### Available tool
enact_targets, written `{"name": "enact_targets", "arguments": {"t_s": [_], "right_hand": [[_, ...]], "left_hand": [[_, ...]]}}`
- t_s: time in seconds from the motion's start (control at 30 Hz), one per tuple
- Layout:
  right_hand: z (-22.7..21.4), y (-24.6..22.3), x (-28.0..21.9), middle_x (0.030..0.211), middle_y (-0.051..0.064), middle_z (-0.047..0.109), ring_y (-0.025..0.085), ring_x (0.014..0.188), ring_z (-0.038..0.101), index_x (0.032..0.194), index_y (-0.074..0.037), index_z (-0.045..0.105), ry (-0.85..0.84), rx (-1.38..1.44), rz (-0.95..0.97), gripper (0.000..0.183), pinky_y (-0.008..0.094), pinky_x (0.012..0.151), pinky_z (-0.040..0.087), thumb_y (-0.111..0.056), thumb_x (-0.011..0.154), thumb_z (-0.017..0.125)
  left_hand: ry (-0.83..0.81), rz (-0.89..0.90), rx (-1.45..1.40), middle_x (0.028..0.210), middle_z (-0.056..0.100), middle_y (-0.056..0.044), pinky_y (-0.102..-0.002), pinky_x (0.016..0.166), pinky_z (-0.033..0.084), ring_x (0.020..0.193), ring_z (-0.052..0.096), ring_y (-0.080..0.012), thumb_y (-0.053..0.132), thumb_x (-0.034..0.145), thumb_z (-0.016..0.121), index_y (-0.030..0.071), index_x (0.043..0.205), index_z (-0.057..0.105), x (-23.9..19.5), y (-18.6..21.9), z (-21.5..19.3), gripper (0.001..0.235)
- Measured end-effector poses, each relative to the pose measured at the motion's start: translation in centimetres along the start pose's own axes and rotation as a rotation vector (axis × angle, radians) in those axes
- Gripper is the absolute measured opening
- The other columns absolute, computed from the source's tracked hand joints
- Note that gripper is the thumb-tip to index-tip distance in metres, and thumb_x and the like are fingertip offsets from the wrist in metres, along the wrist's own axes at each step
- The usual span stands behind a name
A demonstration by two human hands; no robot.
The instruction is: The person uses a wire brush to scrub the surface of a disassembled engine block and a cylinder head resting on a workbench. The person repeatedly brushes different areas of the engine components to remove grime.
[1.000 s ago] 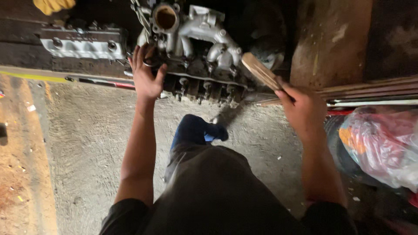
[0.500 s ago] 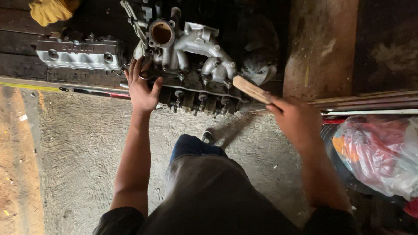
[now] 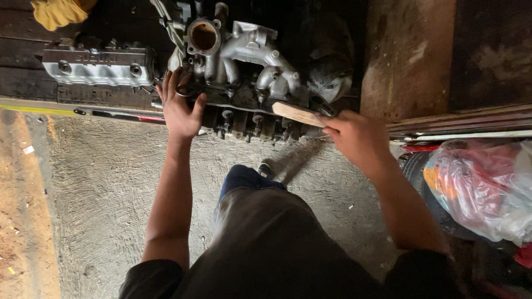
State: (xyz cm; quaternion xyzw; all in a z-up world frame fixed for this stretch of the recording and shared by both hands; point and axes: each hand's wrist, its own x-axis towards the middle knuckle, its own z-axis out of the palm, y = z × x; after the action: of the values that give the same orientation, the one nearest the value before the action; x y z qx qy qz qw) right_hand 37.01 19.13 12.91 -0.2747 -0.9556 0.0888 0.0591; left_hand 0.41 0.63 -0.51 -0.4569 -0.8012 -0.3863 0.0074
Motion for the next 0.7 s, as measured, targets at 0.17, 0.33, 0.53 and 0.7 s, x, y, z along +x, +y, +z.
{"name": "enact_targets", "arguments": {"t_s": [0.17,0.33,0.53,0.7], "right_hand": [[-2.7,0.8,-1.8,0.079,0.0,0.069,0.01,0.057,0.055,0.117,-0.022,0.08,0.064,0.035,0.084,0.023,0.027,0.049,0.044,-0.03,0.095,0.077],[-0.9,-0.2,-0.7,0.072,0.0,0.066,0.013,0.052,0.054,0.113,-0.02,0.082,0.144,0.042,0.002,0.023,0.028,0.045,0.042,-0.03,0.093,0.08],[3.2,0.1,1.0,0.074,-0.001,0.066,0.012,0.054,0.054,0.112,-0.019,0.082,0.088,0.149,-0.078,0.022,0.028,0.046,0.044,-0.028,0.091,0.081],[1.3,2.7,-1.7,0.078,-0.002,0.067,0.012,0.058,0.057,0.11,-0.016,0.082,0.072,0.051,0.007,0.022,0.029,0.051,0.047,-0.028,0.092,0.082]], "left_hand": [[0.006,-0.004,0.022,0.159,0.046,-0.023,-0.066,0.126,0.012,0.154,0.031,-0.0467,0.056,0.1,0.058,0.008,0.146,0.06,0.3,0.1,0.0,0.067],[0.01,-0.009,-0.004,0.159,0.046,-0.023,-0.065,0.128,0.013,0.154,0.032,-0.0454,0.059,0.101,0.054,0.008,0.147,0.058,0.2,0.4,0.0,0.069],[0.005,-0.016,0.022,0.161,0.045,-0.021,-0.065,0.127,0.011,0.154,0.031,-0.0444,0.06,0.1,0.055,0.01,0.148,0.058,0.1,0.3,0.0,0.069],[-0.019,-0.019,0.026,0.161,0.044,-0.021,-0.065,0.128,0.01,0.155,0.03,-0.044,0.059,0.1,0.056,0.012,0.151,0.056,0.0,0.3,0.0,0.069]]}}
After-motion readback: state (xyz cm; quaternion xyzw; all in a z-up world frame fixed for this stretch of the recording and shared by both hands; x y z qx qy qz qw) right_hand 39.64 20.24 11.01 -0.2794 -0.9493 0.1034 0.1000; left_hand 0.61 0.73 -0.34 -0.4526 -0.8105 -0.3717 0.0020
